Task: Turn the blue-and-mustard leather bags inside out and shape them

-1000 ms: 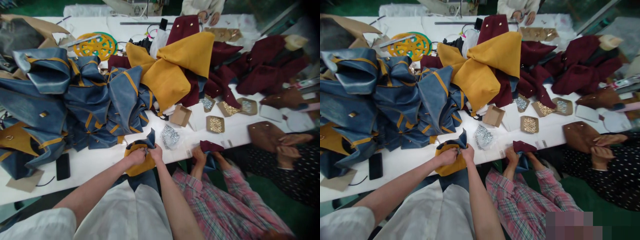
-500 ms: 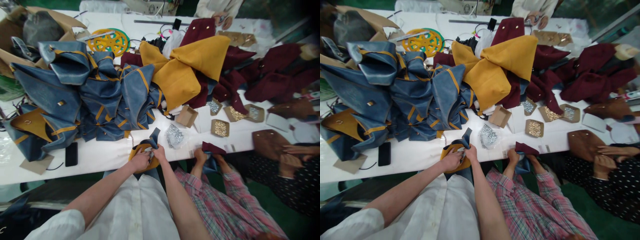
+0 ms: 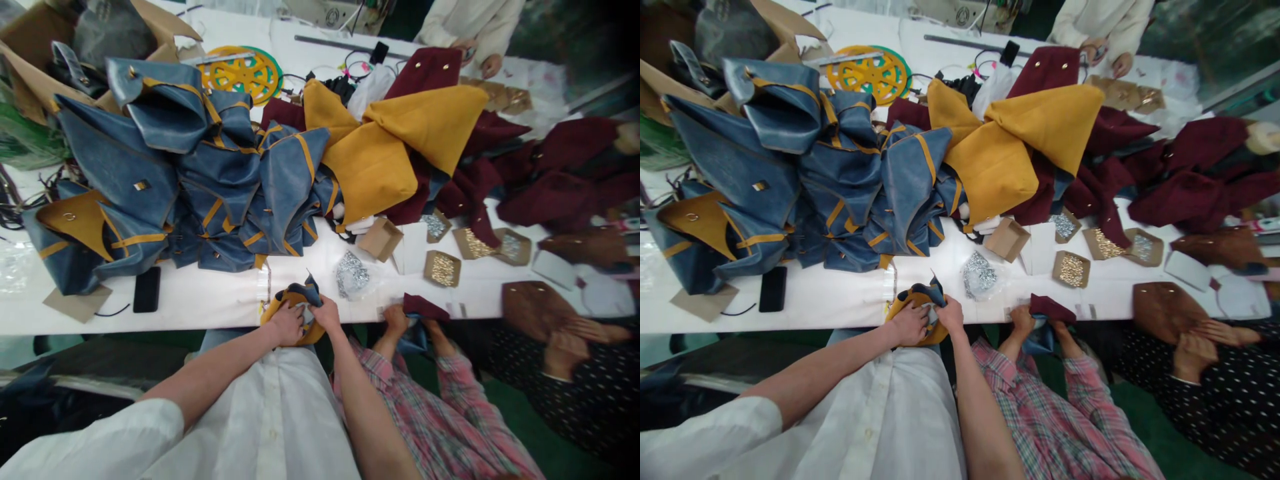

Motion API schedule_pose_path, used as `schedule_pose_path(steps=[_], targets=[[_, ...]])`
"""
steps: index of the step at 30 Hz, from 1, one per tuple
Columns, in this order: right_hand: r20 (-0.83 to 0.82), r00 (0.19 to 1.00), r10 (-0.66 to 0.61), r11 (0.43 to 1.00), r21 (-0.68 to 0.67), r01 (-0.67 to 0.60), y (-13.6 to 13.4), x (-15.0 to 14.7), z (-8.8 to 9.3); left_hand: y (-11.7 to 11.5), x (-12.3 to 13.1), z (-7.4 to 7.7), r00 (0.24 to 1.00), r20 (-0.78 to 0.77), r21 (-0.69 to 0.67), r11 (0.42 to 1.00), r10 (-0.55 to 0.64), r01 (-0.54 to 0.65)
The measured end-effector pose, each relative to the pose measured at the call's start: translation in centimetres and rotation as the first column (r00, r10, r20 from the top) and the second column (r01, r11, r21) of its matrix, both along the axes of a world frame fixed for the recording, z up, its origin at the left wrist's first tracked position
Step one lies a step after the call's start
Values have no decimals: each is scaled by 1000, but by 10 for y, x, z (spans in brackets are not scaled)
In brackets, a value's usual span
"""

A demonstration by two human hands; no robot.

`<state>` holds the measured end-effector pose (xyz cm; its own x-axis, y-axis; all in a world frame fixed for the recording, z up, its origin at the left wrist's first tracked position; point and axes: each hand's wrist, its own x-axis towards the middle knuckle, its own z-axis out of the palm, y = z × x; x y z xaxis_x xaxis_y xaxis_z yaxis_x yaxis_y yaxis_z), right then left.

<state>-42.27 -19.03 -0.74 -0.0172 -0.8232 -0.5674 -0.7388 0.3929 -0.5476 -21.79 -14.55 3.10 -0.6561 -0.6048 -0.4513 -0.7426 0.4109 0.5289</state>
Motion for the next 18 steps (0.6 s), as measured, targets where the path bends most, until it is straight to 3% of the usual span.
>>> schedule_pose_path(steps=[7,11,18], targets=[[-127,984,127,992,9,-126,-22,2,3,-5,-8,4,1000,10,-62,998,-28,28],[-29,989,144,990,1,-144,-24,-2,-7,-3,-12,11,1000,-2,-69,998,-10,10],[201,979,25,999,28,-31,-19,-11,-21,7,-14,15,999,-40,-58,998,21,-23]])
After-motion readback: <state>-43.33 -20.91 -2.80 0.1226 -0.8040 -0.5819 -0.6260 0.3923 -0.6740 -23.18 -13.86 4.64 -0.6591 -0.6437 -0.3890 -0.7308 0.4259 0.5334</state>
